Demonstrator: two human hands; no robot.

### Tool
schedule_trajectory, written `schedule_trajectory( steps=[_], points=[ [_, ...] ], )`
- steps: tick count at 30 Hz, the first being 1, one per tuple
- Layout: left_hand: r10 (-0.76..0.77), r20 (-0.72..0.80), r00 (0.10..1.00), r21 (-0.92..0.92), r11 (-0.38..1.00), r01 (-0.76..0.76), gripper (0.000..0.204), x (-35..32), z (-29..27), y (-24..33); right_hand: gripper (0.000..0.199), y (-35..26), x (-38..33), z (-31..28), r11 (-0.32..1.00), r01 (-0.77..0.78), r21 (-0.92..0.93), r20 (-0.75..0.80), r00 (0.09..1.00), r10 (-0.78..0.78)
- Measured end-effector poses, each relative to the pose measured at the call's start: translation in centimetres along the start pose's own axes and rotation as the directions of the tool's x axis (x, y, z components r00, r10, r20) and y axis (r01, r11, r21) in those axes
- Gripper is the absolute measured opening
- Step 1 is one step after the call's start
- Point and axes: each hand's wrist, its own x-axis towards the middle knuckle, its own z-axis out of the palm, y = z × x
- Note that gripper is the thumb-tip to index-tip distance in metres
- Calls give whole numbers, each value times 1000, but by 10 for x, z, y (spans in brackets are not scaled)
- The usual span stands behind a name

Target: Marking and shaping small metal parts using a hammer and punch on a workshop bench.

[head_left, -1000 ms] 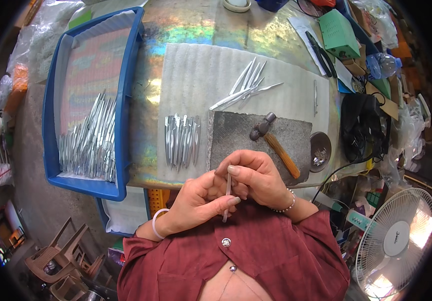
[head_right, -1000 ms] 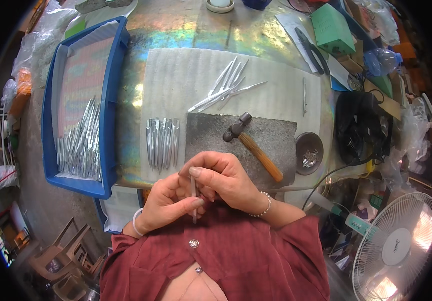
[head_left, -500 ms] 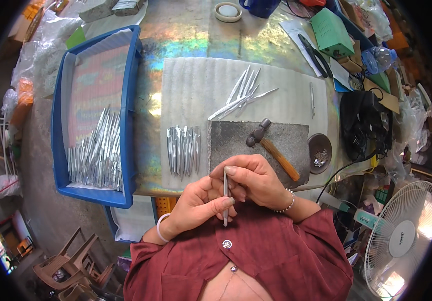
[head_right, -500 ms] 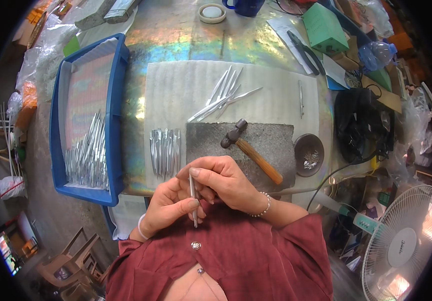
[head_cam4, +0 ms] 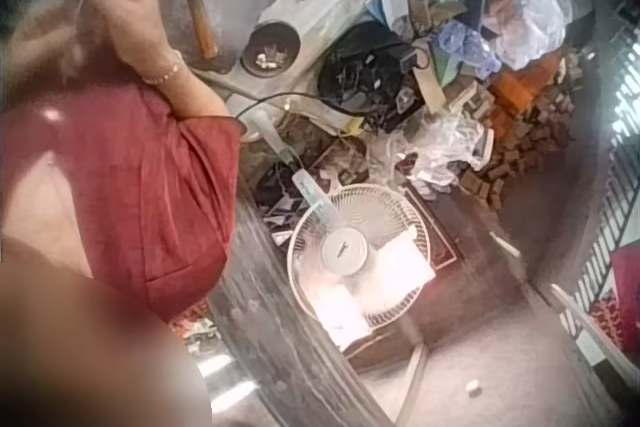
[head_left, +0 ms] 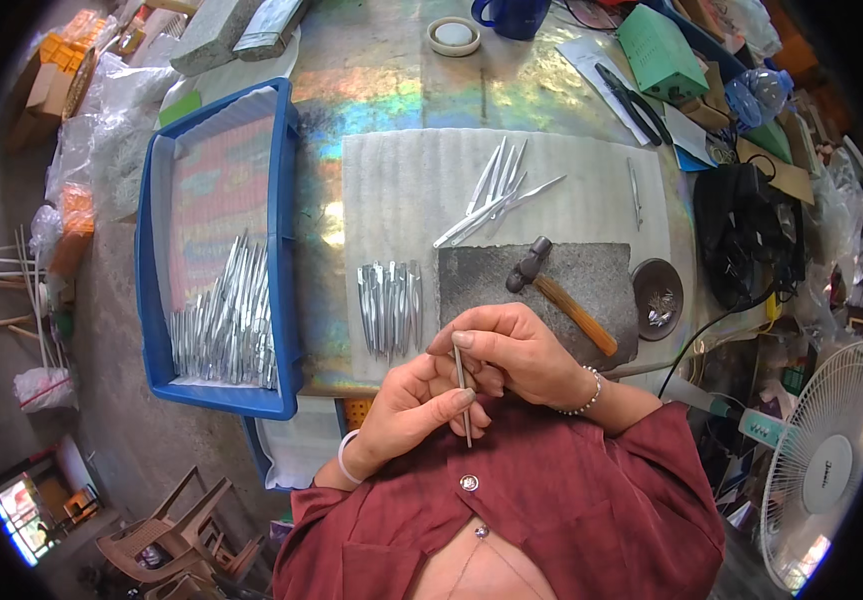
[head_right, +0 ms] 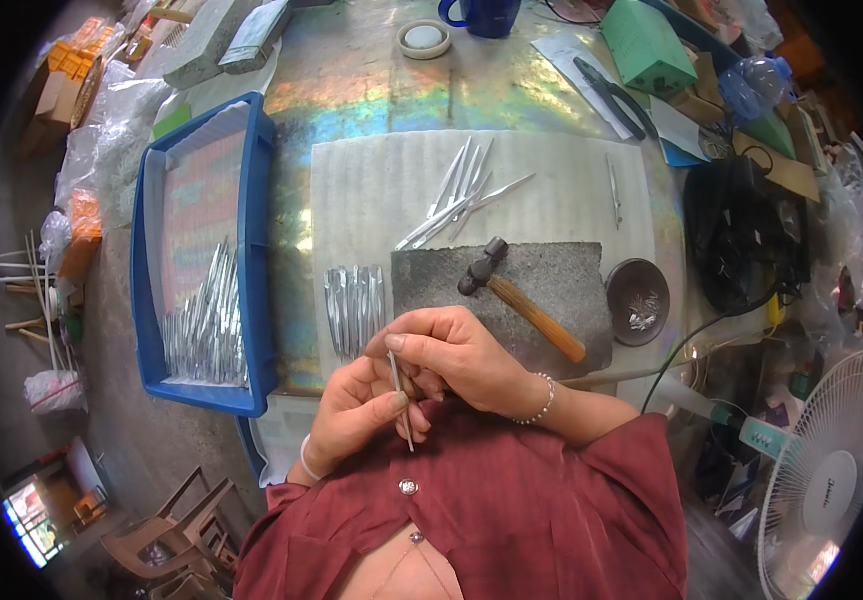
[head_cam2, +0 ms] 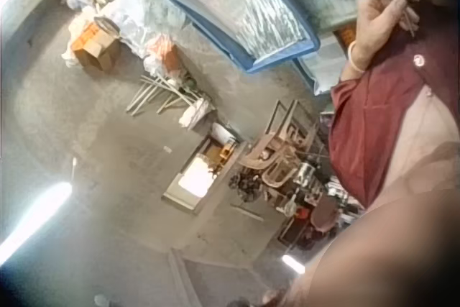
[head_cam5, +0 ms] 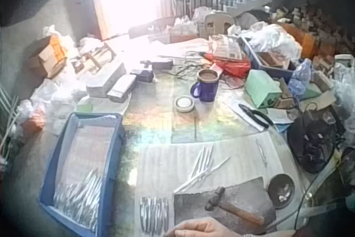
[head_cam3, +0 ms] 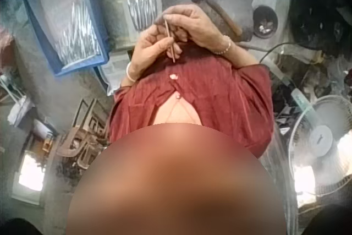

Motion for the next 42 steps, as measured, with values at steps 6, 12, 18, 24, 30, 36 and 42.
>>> schedule_trajectory(
  steps=[6,12,18,24,30,36,42],
  points=[
    [25,11,1000,3,1000,-25,13,-1,-2,-3,21,4,0,-1,999,17,48,16,1000,-18],
    [39,-68,997,92,995,-32,10,-1,6,3,20,4,-3,-4,998,29,59,30,999,-31],
    [32,-142,989,162,987,-9,12,-1,12,3,19,8,-4,-10,995,27,95,52,998,-32],
    [9,-151,989,168,986,16,12,2,16,4,19,6,-8,-13,994,17,111,43,999,-22],
    [17,-127,992,149,989,2,10,5,16,3,18,10,-7,-17,989,35,145,58,997,-44],
    [4,-121,993,85,996,6,9,9,17,1,17,9,-8,-19,988,37,152,55,997,-46],
    [18,-136,991,151,989,3,10,10,21,2,17,8,-8,-20,987,58,148,59,996,-68]
  ],
)
